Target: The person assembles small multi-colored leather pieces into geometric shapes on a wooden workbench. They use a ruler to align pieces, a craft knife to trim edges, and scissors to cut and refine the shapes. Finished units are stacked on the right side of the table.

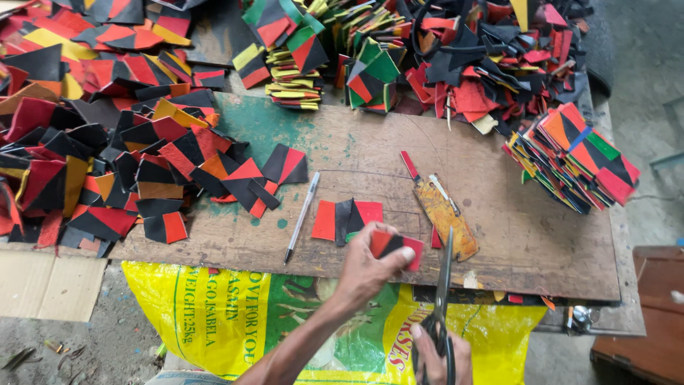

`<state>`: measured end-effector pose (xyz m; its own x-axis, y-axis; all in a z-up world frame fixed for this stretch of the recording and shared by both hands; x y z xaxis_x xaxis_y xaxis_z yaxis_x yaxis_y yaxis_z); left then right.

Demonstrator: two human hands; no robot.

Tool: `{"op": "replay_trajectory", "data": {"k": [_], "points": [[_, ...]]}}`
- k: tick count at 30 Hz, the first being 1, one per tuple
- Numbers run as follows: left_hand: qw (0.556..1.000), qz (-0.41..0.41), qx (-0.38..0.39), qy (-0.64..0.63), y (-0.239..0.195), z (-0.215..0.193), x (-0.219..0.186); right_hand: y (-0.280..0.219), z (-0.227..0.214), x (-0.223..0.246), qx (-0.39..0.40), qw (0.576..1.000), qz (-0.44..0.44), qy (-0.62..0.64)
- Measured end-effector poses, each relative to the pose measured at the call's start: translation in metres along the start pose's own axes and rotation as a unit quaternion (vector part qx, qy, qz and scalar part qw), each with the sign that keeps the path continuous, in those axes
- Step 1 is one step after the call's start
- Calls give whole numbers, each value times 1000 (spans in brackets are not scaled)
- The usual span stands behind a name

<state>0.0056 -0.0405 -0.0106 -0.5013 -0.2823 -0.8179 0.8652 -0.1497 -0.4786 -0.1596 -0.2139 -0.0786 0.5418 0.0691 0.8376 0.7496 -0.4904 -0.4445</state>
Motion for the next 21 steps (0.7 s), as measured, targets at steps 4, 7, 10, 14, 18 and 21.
{"op": "replay_trajectory", "data": {"k": [4, 7, 10, 14, 18, 21], "points": [[991, 80, -32, 101, 13, -22, -12, 20, -21, 16, 8, 996, -30, -90], [989, 116, -47, 79, 19, -35, -12, 23, -25, 9, 25, 997, 22, -66], [996, 76, -37, 23, 22, -43, -12, 21, -19, 3, 39, 999, -28, -18], [999, 42, -27, 14, 16, -41, -19, 18, -14, -16, 106, 991, -32, -80], [993, 111, -50, 4, 11, -32, -38, 8, -5, -16, 197, 974, -83, -73], [987, 142, -50, 60, 9, -28, -42, 3, 3, -13, 209, 967, -53, -133]]}}
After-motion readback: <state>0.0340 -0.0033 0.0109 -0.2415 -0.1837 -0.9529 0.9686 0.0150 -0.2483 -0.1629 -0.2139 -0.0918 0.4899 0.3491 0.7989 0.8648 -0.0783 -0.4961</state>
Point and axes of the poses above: each hand's wrist, its own y-axis towards the middle knuckle, its own z-axis out of the palm, x = y × z, the point moved 5 cm from there along y, towards the middle knuckle, and after that the axes turned 7 degrees about -x, right-handed, at the moved point
